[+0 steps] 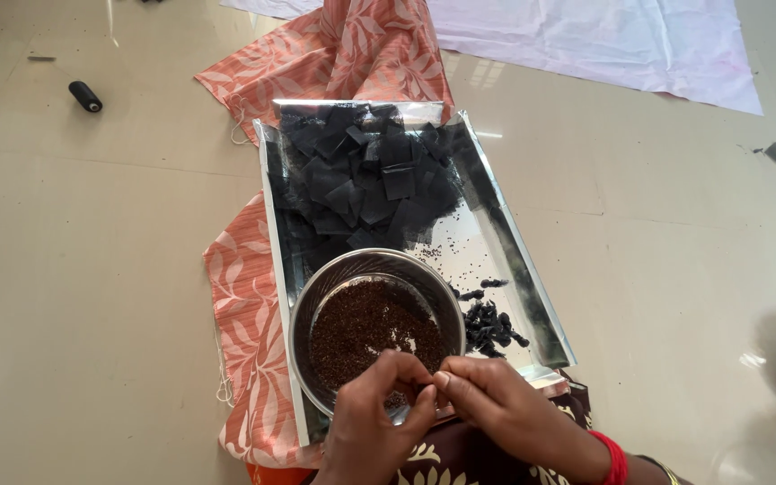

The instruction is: Manual filling of small black fabric squares with seeds or similar granular material.

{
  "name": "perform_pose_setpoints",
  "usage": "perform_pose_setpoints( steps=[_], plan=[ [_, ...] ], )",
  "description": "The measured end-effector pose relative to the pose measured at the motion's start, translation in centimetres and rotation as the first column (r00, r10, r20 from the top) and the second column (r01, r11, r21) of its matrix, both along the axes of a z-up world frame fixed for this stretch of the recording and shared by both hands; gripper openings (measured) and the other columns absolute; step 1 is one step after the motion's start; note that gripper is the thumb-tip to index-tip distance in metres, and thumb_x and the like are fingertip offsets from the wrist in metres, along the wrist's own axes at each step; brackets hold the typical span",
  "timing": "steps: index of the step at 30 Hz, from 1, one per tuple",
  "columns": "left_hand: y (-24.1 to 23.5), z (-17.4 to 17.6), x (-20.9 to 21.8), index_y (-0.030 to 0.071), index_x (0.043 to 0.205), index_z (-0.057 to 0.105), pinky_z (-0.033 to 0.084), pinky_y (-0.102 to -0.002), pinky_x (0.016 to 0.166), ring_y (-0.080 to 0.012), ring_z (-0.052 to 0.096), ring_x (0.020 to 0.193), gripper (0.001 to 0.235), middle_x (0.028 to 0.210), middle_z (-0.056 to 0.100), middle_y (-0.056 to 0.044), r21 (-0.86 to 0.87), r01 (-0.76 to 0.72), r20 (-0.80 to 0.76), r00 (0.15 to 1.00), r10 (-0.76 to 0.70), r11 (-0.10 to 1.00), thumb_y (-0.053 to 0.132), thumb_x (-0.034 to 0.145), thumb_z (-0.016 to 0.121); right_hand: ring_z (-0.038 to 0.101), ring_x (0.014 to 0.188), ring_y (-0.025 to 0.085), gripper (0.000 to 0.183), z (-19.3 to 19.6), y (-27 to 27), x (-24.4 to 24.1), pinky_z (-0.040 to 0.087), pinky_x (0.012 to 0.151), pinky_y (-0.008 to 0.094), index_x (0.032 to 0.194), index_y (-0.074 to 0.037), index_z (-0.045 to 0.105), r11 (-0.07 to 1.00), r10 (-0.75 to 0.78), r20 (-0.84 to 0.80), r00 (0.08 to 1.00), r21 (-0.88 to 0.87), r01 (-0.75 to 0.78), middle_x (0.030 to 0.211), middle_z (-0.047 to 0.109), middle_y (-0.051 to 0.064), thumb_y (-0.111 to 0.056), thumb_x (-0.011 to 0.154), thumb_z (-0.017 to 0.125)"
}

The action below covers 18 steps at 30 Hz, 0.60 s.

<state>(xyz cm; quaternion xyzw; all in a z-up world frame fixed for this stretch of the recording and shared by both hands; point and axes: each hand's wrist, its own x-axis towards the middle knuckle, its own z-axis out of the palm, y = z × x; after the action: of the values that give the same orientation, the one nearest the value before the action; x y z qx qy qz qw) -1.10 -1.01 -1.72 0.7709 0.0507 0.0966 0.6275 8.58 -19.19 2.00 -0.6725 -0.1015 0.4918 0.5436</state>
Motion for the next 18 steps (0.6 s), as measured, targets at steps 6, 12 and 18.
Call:
perform_pose_setpoints(
  steps=[6, 12, 18],
  plan=[
    [1.0, -2.5, 0.9, 0.001, 0.107, 0.059, 0.059, -0.028, 0.071, -0.0158, 0.072, 0.080, 0.027, 0.088, 0.072, -0.011, -0.837, -0.081, -0.197, 0.967, -0.160, 0.541, 0.002, 0.086, 0.076, 0.069, 0.091, 0.022, 0.044, 2.0, 1.2, -0.7, 0.061, 0.074, 0.028, 0.135, 0.005, 0.058, 0.951, 0.126, 0.958, 0.257, -0.043, -0.306, 0.112, 0.065, 0.018, -0.015, 0.095, 0.064],
    [1.7, -2.2, 0.6, 0.001, 0.105, 0.058, 0.059, -0.026, 0.075, -0.0128, 0.071, 0.084, 0.025, 0.090, 0.071, -0.010, -0.752, 0.043, -0.186, 0.943, -0.276, 0.657, 0.001, 0.089, 0.077, 0.068, 0.092, 0.027, 0.047, -0.1, -0.7, -0.3, 0.056, 0.078, 0.040, 0.129, 0.006, 0.063, 0.895, 0.279, 0.960, 0.006, -0.257, -0.365, 0.104, 0.069, 0.013, -0.008, 0.084, 0.068],
    [-0.2, -2.0, 0.1, 0.002, 0.099, 0.065, 0.068, -0.031, 0.083, -0.0175, 0.081, 0.096, 0.013, 0.096, 0.079, -0.011, -0.264, 0.107, 0.151, 0.986, -0.069, 0.959, 0.006, 0.096, 0.077, 0.073, 0.079, 0.022, 0.015, 1.5, 0.4, 0.1, 0.056, 0.069, 0.034, 0.091, 0.002, 0.063, 0.979, 0.195, 0.671, 0.715, -0.180, -0.098, 0.084, 0.071, 0.010, -0.012, 0.097, 0.063]
  ],
)
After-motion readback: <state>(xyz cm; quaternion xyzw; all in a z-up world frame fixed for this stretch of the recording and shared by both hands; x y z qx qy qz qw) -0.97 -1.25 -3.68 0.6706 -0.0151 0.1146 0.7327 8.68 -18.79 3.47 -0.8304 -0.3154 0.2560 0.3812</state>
